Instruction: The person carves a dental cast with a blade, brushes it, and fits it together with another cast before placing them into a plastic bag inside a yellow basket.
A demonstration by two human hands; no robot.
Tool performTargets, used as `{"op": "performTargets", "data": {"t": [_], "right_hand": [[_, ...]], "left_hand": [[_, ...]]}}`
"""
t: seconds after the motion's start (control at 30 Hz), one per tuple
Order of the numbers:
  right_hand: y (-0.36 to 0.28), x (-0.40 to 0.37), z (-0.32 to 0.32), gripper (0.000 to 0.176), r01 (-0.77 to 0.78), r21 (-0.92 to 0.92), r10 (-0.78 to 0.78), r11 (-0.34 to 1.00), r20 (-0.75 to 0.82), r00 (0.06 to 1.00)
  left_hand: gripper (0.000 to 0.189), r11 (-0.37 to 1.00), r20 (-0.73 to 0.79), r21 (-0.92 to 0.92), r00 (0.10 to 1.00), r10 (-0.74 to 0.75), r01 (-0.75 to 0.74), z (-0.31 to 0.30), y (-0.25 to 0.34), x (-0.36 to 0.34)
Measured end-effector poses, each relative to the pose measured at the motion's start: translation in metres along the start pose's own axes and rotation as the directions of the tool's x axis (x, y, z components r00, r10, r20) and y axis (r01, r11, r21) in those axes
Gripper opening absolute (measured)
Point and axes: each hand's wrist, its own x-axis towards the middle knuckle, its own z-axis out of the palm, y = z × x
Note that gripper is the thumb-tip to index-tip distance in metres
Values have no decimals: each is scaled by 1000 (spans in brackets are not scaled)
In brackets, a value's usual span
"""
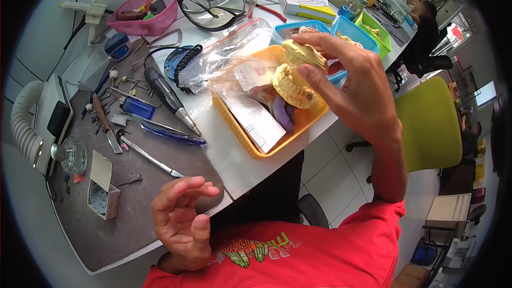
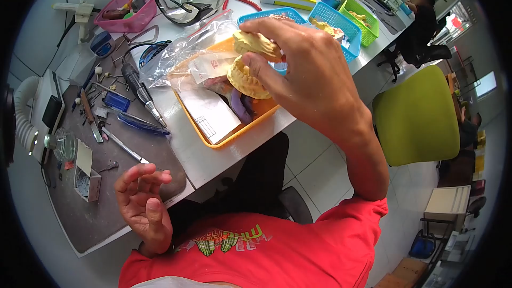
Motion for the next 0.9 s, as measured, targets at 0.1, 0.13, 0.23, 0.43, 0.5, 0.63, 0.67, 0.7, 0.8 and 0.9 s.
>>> {"op": "performTargets", "data": {"t": [0.1, 0.13, 0.23, 0.43, 0.5, 0.63, 0.67, 0.7, 0.8, 0.9], "right_hand": [[6, 25, -17, 26, 150, 169, -157, 974, 33, 987], [6, 34, -20, 26, 153, 172, -161, 973, 32, 986], [7, 63, -16, 26, 372, 238, -431, 897, 283, 857], [24, 91, 8, 30, 551, 271, -614, 789, 325, 719], [36, 92, 2, 26, 708, 180, -730, 683, 124, 673], [54, 77, -60, 27, 674, 81, -679, 734, 97, 728], [60, 68, -69, 28, 667, 0, -666, 745, 32, 745], [70, 59, -81, 28, 617, -5, -617, 787, 25, 787], [103, 39, -72, 30, 566, 8, -563, 825, 106, 819], [127, 34, -37, 41, 561, -60, -546, 826, 166, 821]], "left_hand": [[51, 998, -168, 47, 984, 52, -45, 3, 0, -9], [51, 998, -171, 51, 984, 55, -47, 4, -1, -12], [46, 985, -389, 140, 910, 146, -98, 10, -6, -20], [36, 939, -436, 277, 845, 311, -202, 30, -16, -25], [35, 925, -457, 324, 823, 337, -199, 41, -17, -26], [34, 876, -426, 450, 821, 380, -172, 67, -27, -19], [34, 845, -412, 510, 818, 402, -158, 72, -30, -16], [34, 844, -413, 512, 816, 404, -159, 79, -33, -12], [36, 749, -323, 637, 817, 477, -185, 101, -43, 3], [36, 557, -84, 787, 847, 526, -268, 121, -47, 21]]}}
